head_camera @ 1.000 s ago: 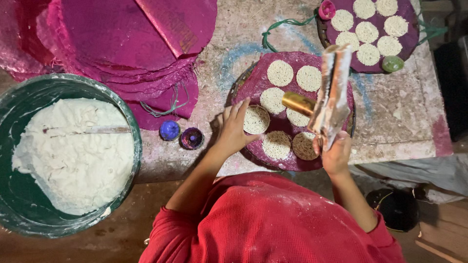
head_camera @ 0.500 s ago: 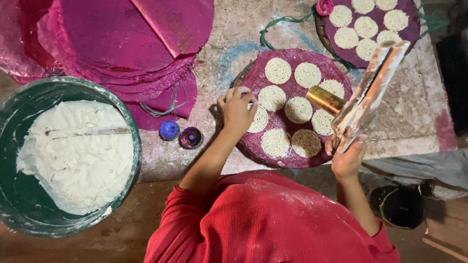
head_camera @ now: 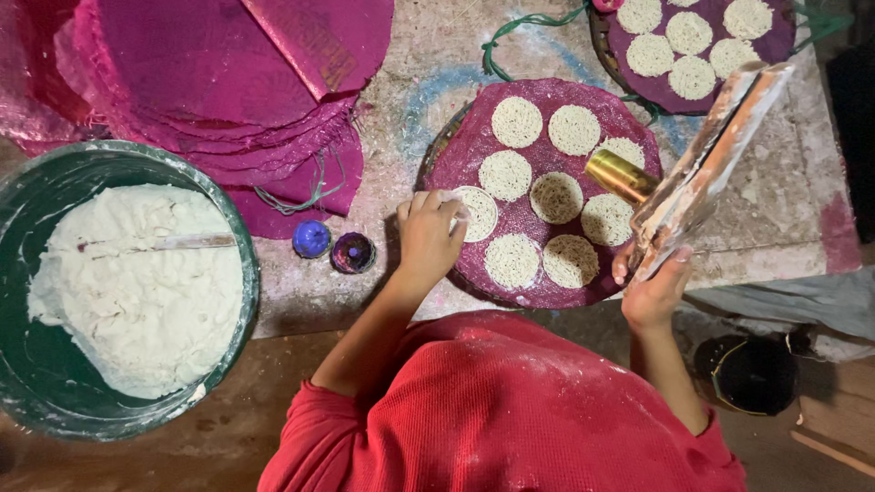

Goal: The person fills a manual dough press with batter from a large basin, then squeezes the press to extrude round batter discs onto round pink trays, placing each disc beside the others. They repeat the fill-and-press cycle, occasionally repositioning trays and scraping excess batter from the press by hand.

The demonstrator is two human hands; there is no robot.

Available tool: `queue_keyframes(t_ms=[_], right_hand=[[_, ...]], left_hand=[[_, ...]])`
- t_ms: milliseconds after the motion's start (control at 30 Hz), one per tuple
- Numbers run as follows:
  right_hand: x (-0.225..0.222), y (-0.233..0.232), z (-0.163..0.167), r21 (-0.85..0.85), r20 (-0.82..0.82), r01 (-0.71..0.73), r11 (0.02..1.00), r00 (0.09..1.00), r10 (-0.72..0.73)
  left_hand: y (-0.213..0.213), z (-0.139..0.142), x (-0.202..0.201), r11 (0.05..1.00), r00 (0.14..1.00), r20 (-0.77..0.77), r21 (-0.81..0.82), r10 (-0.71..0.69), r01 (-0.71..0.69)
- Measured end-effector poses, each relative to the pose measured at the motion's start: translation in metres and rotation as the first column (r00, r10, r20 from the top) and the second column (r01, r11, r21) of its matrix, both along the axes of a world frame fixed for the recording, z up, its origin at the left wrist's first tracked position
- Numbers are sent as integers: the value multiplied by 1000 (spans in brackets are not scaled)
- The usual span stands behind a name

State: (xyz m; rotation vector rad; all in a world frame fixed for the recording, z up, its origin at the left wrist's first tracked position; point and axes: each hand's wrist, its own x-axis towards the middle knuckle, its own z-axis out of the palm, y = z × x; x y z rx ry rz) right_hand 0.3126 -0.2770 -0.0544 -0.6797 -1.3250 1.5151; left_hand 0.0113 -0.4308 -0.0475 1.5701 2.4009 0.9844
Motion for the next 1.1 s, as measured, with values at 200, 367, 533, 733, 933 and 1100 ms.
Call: queue_keyframes(t_ms=[200, 367, 533, 733, 933, 1100], right_hand=[[-4, 0, 8, 38, 41, -9, 999, 999, 7], [-3, 3, 5, 38, 47, -2, 999, 999, 0], [-7, 4, 2, -10, 24, -26, 1000, 999, 27], [-41, 8, 24, 83, 218, -65, 994, 975, 46], [-178, 14, 54, 205, 504, -368, 907, 834, 225], [-335, -31, 63, 365, 858, -615, 700, 513, 3]], left_hand=[[-12, 7, 6, 982, 971, -170, -117, -168, 149], [-15, 8, -3, 987, 987, 13, -13, -160, 160], [-2, 13, -14, 975, 979, 132, -139, -158, 176], [-32, 44, -22, 998, 974, 219, 3, -59, 60], [-122, 64, -27, 911, 968, 241, -384, -62, 154], [-137, 30, 4, 937, 942, 311, -276, -125, 215]])
